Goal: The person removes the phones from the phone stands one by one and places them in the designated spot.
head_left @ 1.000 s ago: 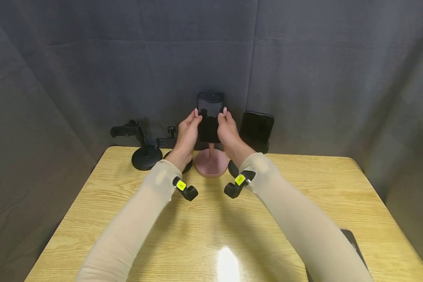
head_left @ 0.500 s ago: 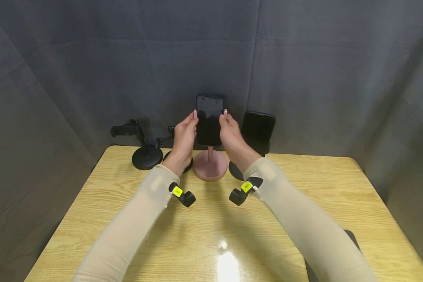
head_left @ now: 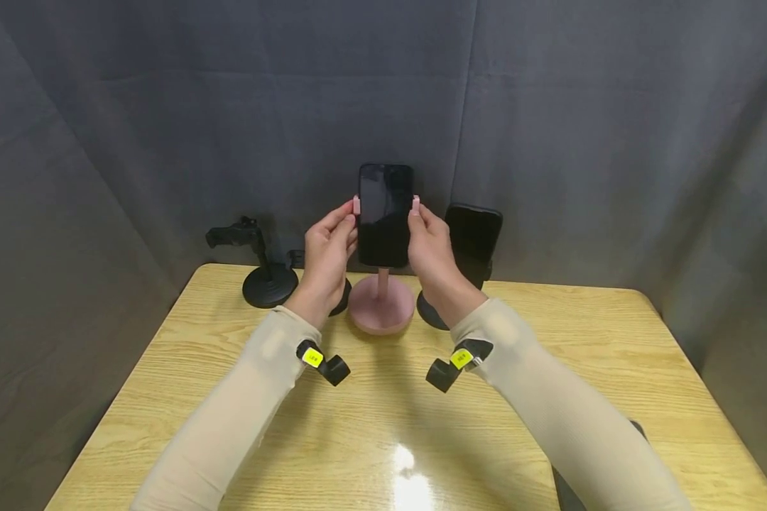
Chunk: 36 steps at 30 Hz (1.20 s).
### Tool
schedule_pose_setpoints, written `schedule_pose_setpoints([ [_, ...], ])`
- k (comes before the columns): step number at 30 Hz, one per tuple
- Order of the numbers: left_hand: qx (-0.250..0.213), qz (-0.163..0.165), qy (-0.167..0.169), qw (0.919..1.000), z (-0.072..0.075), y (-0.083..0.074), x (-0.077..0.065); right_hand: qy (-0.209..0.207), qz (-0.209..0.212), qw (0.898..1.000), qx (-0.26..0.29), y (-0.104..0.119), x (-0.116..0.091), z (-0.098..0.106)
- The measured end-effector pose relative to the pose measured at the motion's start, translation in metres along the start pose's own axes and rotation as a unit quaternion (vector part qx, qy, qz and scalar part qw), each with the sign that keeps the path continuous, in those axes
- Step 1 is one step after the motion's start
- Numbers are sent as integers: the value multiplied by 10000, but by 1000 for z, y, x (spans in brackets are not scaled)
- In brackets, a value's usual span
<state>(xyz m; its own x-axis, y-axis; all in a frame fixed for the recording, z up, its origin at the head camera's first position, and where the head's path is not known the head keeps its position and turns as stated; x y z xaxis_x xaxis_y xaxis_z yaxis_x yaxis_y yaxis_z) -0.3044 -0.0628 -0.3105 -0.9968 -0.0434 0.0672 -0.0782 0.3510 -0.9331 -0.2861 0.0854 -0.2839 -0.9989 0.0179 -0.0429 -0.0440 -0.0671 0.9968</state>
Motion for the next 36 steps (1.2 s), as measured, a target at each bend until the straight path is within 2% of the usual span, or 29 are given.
schedule_pose_setpoints([
  [3, -213, 76, 25, 9997, -1, -1, -1, -154, 68, 9997, 174, 0, -3, 5],
  [9, -127, 331, -49, 9994, -1, -2, -7, -417, 134, 9966, 693, -6, -6, 13],
  [13, -110, 337, -84, 9993, -3, -4, -11, -510, 149, 9935, 1010, -10, -7, 17],
  [18, -69, 294, -130, 9995, -4, -5, -17, -619, 84, 9929, 1008, -11, -10, 22],
  [25, -219, 215, -64, 9995, -5, -8, -21, -186, 28, 9938, 1096, -10, -14, 27],
  [36, -14, 179, 50, 9998, -1, -10, -31, 422, 37, 9935, 1054, -17, -19, 34],
])
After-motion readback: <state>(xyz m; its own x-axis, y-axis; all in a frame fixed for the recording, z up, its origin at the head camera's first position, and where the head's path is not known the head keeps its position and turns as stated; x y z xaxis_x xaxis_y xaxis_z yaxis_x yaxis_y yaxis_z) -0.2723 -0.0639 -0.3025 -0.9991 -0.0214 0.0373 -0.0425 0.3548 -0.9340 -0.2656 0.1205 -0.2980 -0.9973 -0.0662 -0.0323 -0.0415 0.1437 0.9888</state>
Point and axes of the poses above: each hand's wrist, its own x-axis towards the middle knuckle, its own z-axis out of the back of the hand, y = z × x, the point moved 6 cm from there along x, towards the middle knuckle, and after that the axes turned 1 degree about z, right-handed, at the moved point
